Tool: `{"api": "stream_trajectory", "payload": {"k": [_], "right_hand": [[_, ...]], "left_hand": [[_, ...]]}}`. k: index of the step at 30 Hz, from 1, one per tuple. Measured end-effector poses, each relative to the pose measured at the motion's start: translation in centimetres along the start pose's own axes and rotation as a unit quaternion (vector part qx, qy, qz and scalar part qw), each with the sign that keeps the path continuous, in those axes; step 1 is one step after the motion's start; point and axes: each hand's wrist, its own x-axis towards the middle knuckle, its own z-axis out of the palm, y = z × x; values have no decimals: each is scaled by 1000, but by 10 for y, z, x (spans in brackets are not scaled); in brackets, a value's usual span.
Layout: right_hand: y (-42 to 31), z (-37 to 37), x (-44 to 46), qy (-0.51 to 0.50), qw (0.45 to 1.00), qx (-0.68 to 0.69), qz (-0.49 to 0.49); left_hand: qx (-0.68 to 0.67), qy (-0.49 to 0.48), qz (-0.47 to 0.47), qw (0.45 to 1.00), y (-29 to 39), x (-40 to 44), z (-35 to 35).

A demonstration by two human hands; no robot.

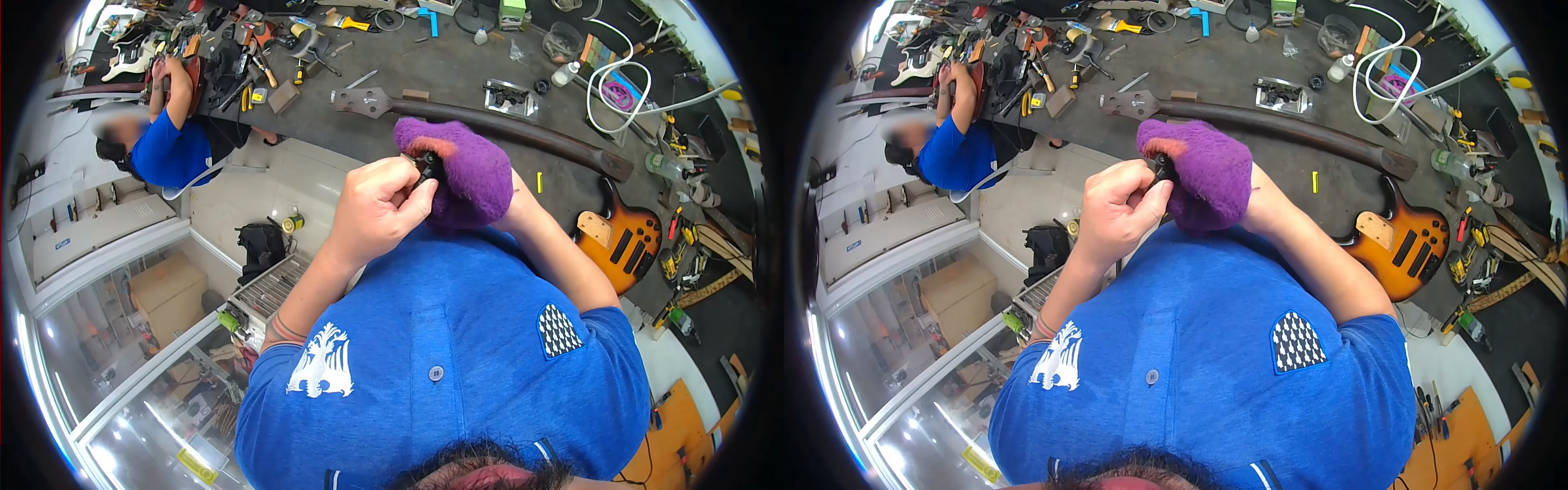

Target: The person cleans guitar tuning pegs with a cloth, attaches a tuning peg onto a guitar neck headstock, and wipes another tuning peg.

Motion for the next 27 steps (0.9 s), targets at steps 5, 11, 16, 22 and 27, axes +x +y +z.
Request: {"api": "stream_trajectory", "payload": {"k": [5, 11, 16, 22, 27], "right_hand": [[10, 13, -14, 45, 993, 95, 47], [11, 4, -12, 50, 989, 127, 55], [6, 4, -12, 25, 968, 193, 156], [4, 16, -12, 29, 945, 277, 170], [0, 3, -11, -46, 973, 196, 115]], "left_hand": [[49, -21, 68, 996, 0, 2, 4], [47, -23, 100, 994, 9, 3, 4], [-8, 3, 81, 997, 13, 0, -7], [-21, -6, 85, 996, 22, -2, -14], [-23, 0, 95, 995, 24, -1, -14]]}}
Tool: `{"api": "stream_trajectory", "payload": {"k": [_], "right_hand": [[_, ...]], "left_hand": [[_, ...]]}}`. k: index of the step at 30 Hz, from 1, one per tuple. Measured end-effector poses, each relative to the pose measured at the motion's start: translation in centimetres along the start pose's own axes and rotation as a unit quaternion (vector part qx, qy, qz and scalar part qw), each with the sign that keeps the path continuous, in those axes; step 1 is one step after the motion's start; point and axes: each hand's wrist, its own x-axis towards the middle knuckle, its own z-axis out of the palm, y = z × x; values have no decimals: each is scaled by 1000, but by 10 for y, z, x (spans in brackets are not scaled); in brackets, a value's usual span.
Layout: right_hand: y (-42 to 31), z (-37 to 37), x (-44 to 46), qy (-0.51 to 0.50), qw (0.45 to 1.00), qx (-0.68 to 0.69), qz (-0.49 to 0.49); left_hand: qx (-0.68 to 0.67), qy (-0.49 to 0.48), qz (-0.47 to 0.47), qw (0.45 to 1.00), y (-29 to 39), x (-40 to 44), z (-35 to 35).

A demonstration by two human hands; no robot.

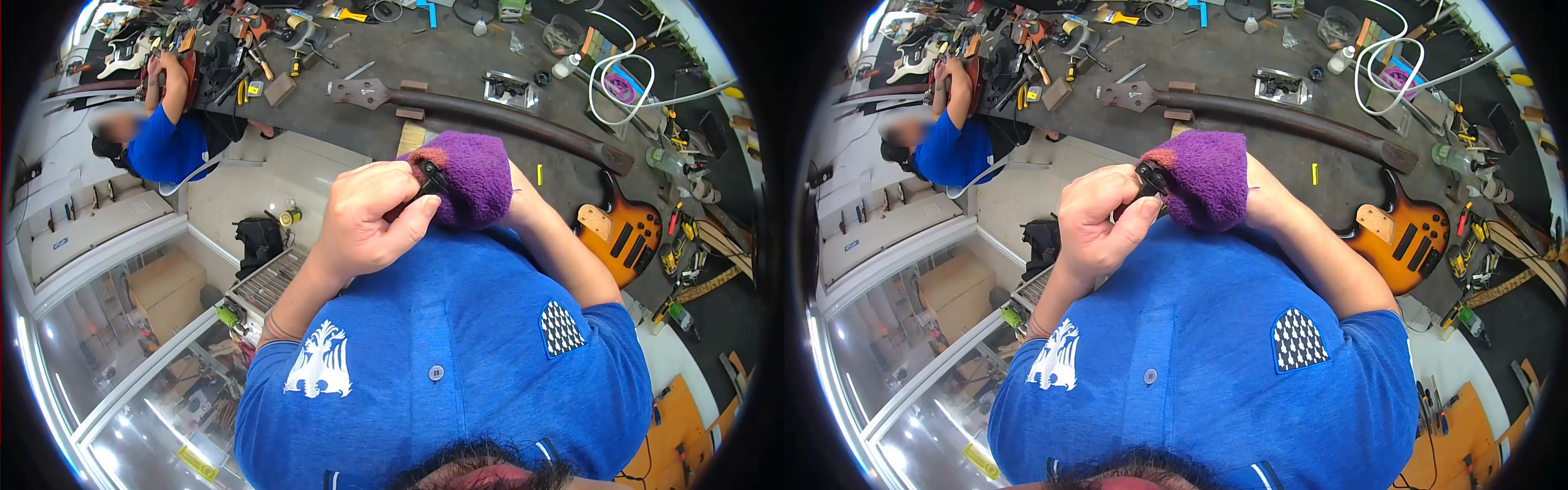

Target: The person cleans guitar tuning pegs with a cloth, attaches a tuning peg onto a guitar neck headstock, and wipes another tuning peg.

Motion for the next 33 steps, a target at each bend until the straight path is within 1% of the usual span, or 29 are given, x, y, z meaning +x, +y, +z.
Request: {"api": "stream_trajectory", "payload": {"k": [1, 4, 7, 10, 13, 16, 19, 21, 23, 24, 25, 26, 28, 29, 31, 33], "right_hand": [[-2, -1, 0, -8, 1000, -3, 9], [-5, -3, 2, -27, 997, -73, -27], [3, 4, -6, 23, 997, 66, 14], [-2, 8, -12, 61, 982, 167, 65], [-1, 11, -14, 119, 989, 62, 66], [-11, 12, -13, 159, 984, -82, -25], [-12, 7, -15, 131, 990, -35, 48], [-3, 3, -9, 100, 993, -68, 11], [-11, -3, -9, 57, 988, -138, -44], [-9, -3, -9, 42, 998, -43, 6], [-6, -3, -10, 26, 997, 52, 57], [-5, -4, -11, 11, 983, 147, 107], [-6, -4, -13, 21, 981, 171, 91], [0, -3, -16, 21, 990, 132, 45], [-10, -3, -15, 32, 999, 9, -21], [-30, -7, -16, 53, 984, -157, -62]], "left_hand": [[-2, 2, 2, 1000, 0, 0, 0], [-7, 8, 9, 1000, 1, 0, 1], [-6, 12, 12, 1000, 4, 2, 0], [0, 24, 17, 1000, 4, 2, 0], [-14, 47, 13, 999, 3, 1, 1], [-41, 57, -16, 997, 6, -2, 0], [-87, 50, -54, 993, 5, -6, -1], [-140, 54, -84, 985, 6, -6, 2], [-145, 34, -74, 986, 2, -5, 1], [-147, 24, -69, 986, 0, -5, 1], [-151, 31, -75, 985, -1, -6, 3], [-154, 39, -81, 984, -3, -8, 6], [-152, 43, -82, 984, -4, -8, 7], [-147, 40, -78, 985, -4, -8, 6], [-141, 41, -81, 986, -3, -8, 5], [-139, 51, -94, 985, -2, -9, 3]]}}
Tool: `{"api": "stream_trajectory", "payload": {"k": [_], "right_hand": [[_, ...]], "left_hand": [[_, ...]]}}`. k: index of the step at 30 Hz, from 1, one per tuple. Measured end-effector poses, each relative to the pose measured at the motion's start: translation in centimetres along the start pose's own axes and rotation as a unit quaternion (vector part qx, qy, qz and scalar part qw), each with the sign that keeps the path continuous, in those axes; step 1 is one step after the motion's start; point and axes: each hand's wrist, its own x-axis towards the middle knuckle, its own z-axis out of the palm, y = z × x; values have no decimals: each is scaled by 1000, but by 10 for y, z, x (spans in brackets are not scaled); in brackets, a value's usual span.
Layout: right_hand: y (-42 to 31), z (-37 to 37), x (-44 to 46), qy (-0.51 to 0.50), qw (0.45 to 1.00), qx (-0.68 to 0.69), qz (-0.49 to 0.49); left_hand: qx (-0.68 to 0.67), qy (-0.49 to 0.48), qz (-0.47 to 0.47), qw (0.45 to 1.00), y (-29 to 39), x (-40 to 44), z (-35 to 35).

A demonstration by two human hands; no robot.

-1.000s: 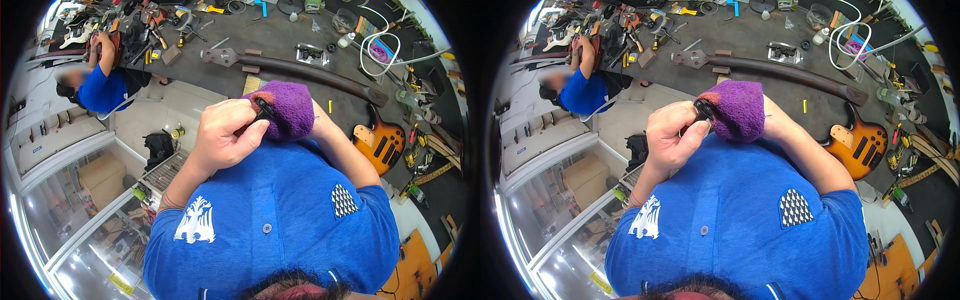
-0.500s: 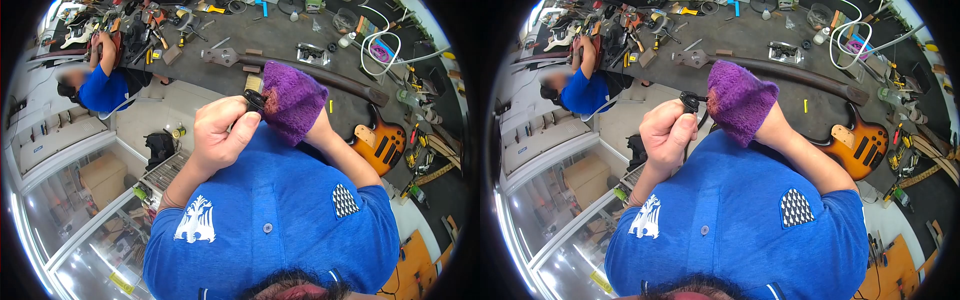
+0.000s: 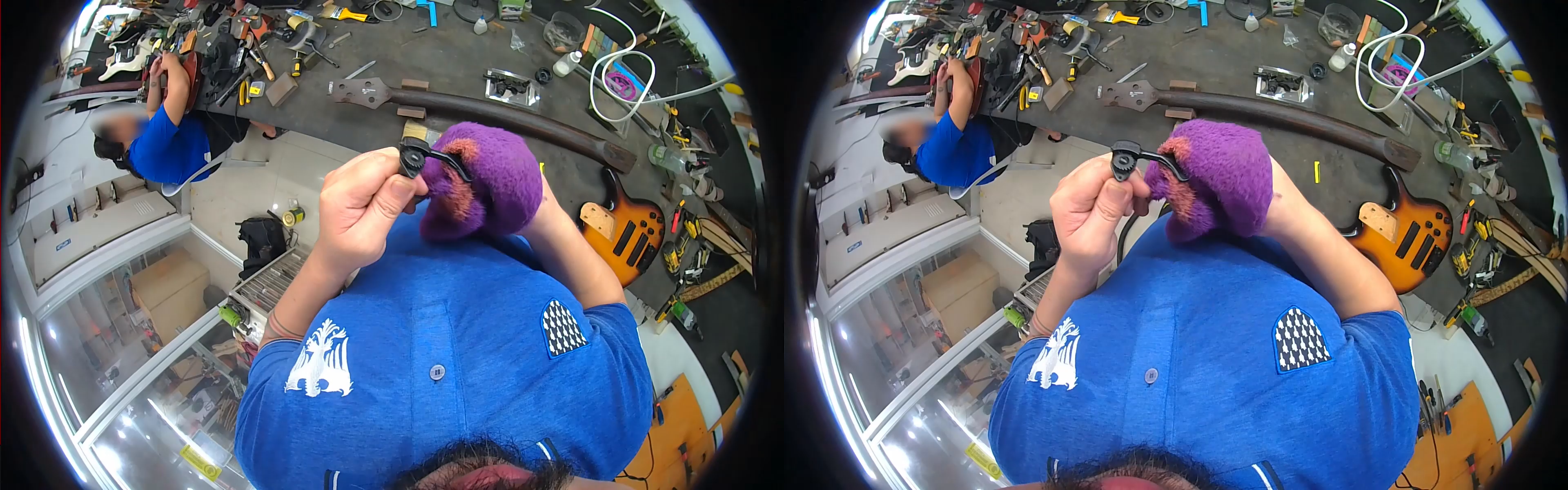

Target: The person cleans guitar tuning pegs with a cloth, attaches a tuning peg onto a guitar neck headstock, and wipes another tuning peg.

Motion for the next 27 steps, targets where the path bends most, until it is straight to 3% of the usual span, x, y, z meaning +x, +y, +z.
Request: {"api": "stream_trajectory", "payload": {"k": [3, 4, 7, 11, 12, 15, 16, 18, 20, 26, 27], "right_hand": [[0, 1, 4, 12, 991, -130, -40], [2, 9, 1, 75, 984, -149, -55], [3, 5, 4, 122, 962, -205, -133], [4, 8, 5, 152, 973, -104, -137], [5, 6, 6, 149, 964, -151, -160], [9, 15, -1, 83, 978, -171, -85], [1, 11, -2, 82, 965, -238, -79], [-4, 5, 0, 53, 998, 15, 0], [5, 7, -5, 24, 931, 341, 125], [2, 2, 1, -21, 969, 220, 111], [-1, 3, 3, -11, 986, 146, 79]], "left_hand": [[18, 1, 5, 1000, 1, 0, -7], [12, 1, -4, 1000, 2, 0, -7], [-7, 0, -25, 1000, 5, -1, -7], [-32, -2, -32, 999, 4, -2, -7], [-37, 0, -34, 999, 4, -2, -6], [-52, -3, -24, 998, 0, -1, -4], [-51, -6, -18, 999, -2, -1, -3], [-48, -12, -6, 999, -5, -1, -2], [-33, -12, 2, 999, -9, -1, -2], [24, -12, 30, 999, -11, 3, -5], [36, -15, 39, 998, -12, 2, -7]]}}
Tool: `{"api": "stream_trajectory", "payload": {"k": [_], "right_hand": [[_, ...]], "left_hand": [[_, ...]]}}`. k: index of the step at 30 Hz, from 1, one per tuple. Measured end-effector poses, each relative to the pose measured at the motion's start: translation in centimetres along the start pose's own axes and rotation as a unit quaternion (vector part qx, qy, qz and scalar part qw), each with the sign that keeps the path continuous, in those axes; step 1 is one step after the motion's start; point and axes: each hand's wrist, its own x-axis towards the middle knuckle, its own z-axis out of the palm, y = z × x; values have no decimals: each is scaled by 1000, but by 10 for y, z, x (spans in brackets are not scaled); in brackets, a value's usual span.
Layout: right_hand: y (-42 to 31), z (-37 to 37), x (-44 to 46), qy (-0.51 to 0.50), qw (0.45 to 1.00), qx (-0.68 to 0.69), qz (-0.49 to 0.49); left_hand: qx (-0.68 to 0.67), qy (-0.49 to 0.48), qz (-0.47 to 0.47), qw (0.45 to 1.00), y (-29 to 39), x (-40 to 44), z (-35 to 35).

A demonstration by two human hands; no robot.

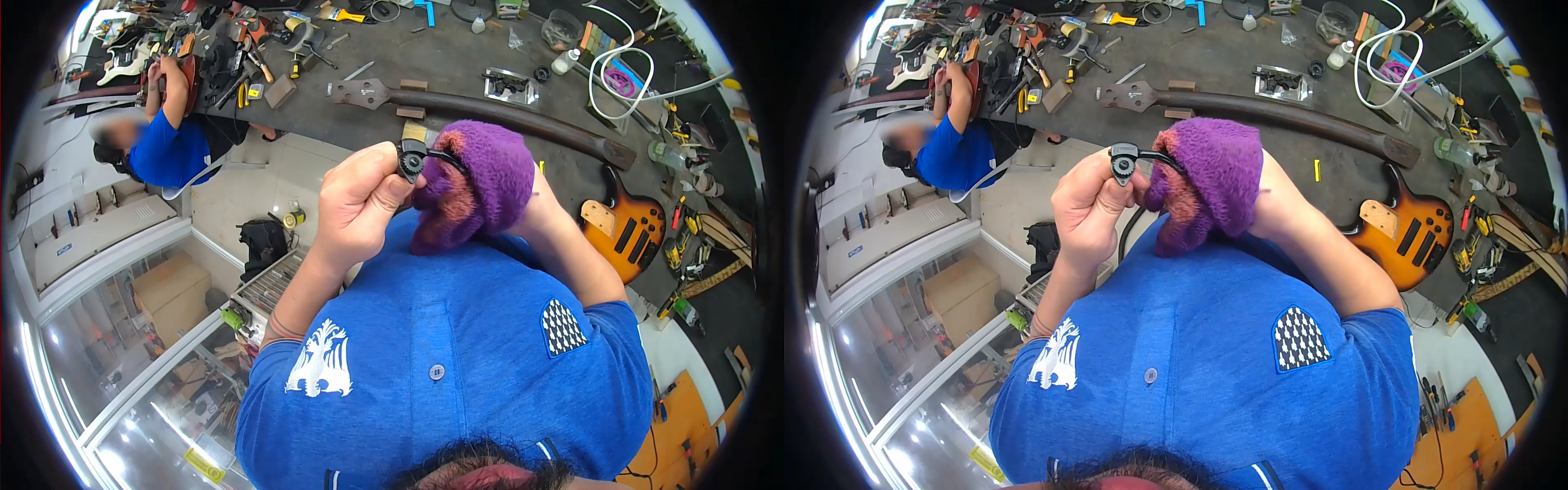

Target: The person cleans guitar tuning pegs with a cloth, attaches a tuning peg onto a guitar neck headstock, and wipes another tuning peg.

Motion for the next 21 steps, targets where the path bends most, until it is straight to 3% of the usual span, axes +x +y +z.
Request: {"api": "stream_trajectory", "payload": {"k": [2, 3, 6, 8, 10, 13, 16, 17, 18, 20, 21], "right_hand": [[-7, 4, 4, 49, 973, -204, -95], [-10, 6, 5, 81, 928, -327, -156], [9, 9, 4, 105, 927, -297, -202], [6, 0, 8, 157, 899, -285, -294], [4, -3, 8, 159, 878, -317, -323], [-2, 0, 9, 137, 919, -272, -251], [-10, 7, 3, 101, 986, -127, -36], [-9, 7, 3, 109, 992, 43, 35], [-7, 8, 2, 113, 965, 212, 105], [-2, 9, 2, 109, 814, 522, 231], [1, 12, 1, 121, 833, 491, 223]], "left_hand": [[-23, 6, -20, 1000, 2, 0, -2], [-34, 9, -30, 999, 3, 0, -2], [-35, 12, -38, 999, 7, 1, -2], [-52, -1, -50, 997, 10, 1, -4], [-72, -7, -61, 995, 11, 1, -3], [-99, -4, -73, 992, 8, 0, 0], [-98, -10, -72, 993, 4, 1, 0], [-87, -14, -69, 994, 2, 2, 1], [-77, -18, -66, 995, 1, 2, 1], [-39, -27, -43, 998, -3, 4, -1], [-19, -31, -32, 999, -4, 4, -2]]}}
